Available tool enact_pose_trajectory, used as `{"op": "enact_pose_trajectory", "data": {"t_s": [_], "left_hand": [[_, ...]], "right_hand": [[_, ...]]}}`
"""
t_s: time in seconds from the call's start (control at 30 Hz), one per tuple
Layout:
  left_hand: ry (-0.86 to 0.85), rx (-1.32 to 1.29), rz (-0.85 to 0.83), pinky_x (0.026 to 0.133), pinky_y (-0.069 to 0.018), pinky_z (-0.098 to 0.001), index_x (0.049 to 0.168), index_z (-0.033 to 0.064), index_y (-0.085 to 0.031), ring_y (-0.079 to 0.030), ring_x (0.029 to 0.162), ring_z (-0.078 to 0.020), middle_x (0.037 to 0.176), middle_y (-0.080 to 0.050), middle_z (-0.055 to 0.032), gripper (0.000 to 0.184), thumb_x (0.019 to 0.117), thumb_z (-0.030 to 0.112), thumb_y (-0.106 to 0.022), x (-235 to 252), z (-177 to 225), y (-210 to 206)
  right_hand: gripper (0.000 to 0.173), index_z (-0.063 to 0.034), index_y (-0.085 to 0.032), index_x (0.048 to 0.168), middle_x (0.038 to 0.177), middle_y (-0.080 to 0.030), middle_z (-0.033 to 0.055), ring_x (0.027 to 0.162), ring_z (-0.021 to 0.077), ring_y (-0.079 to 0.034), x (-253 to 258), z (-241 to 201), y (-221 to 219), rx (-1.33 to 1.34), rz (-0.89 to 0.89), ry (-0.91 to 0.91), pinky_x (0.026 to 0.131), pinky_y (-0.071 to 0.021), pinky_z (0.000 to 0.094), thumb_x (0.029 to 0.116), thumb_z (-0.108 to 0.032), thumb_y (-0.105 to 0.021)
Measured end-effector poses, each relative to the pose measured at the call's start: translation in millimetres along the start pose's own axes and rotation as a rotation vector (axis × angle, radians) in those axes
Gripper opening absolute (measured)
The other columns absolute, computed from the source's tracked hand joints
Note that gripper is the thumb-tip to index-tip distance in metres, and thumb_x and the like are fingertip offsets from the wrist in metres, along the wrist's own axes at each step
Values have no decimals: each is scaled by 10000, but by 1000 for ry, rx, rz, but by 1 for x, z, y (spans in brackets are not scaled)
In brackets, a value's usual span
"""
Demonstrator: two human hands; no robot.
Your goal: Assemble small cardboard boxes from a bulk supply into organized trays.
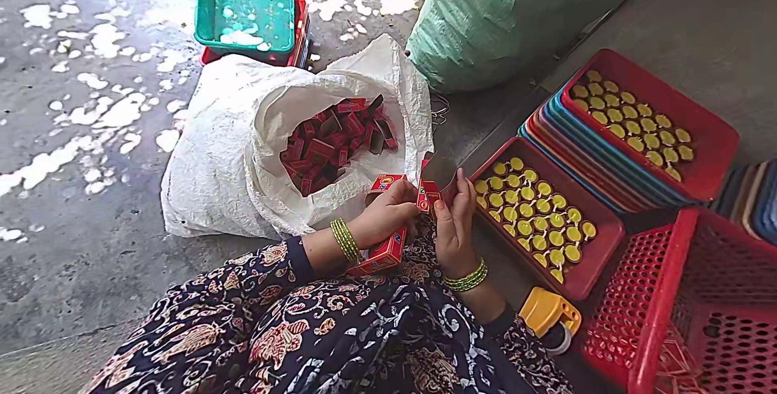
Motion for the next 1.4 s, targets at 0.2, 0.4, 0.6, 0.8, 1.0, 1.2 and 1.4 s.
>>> {"op": "enact_pose_trajectory", "data": {"t_s": [0.2,0.4,0.6,0.8,1.0,1.2,1.4], "left_hand": [[55,-191,-81,652,-581,-256,1336,114,-497,-671,766,-110,999,-684,-60,353,1019,231,-600,5,-3,6],[255,-426,86,593,-531,-213,1152,134,-637,-645,731,-81,919,-677,-26,338,1068,413,-465,13,-8,19],[257,-377,16,689,-573,-248,1044,107,-651,-669,769,-75,854,-681,-13,331,1083,349,-428,9,-5,8],[101,-325,77,886,-603,-402,1304,55,-578,-715,994,-223,1122,-709,-120,328,1049,253,-521,10,1,25],[-46,-343,37,870,-607,-449,1363,79,-493,-707,1019,-254,1170,-682,-134,379,985,109,-501,8,-1,17],[-149,-303,-91,932,-593,-414,1406,78,-427,-696,1060,-229,1181,-681,-121,672,818,62,-752,2,-10,12],[-247,140,-85,1083,-505,-308,1527,-5,-184,-603,1242,-119,1357,-583,-127,1231,606,195,-976,4,-15,7]], "right_hand": [[595,-54,-487,1514,1577,-385,181,1454,313,-370,1,-4,-11,-50,-32,15,1187,-325,524,1027,-384,-573],[624,-52,-375,1576,1685,-241,178,1579,389,-103,-4,-28,-15,-116,-194,329,1261,-104,642,970,-169,-464],[450,-168,-632,1364,1337,-661,68,1403,311,-497,-15,-54,-27,-215,-375,749,1193,-224,722,936,-43,-570],[291,-95,-711,1176,1112,-720,91,1083,197,-688,-2,-54,24,174,-384,462,981,-585,392,895,-133,-778],[484,-63,-528,1332,1092,-695,84,974,191,-713,14,-7,27,599,5,-205,871,-627,370,893,0,-722],[410,2,-557,1245,1165,-640,122,1027,196,-683,8,16,15,532,-21,-229,888,-612,338,897,-91,-753],[704,-30,-393,1284,1399,-502,129,1216,182,-606,-1,20,8,578,-234,-83,980,-574,345,776,-178,-857]]}}
Point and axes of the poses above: each hand's wrist, its own x-axis towards the middle knuckle, its own y-axis out of the back of the hand, z = x × y, the point moved 4 cm from there along x, towards the middle knuckle
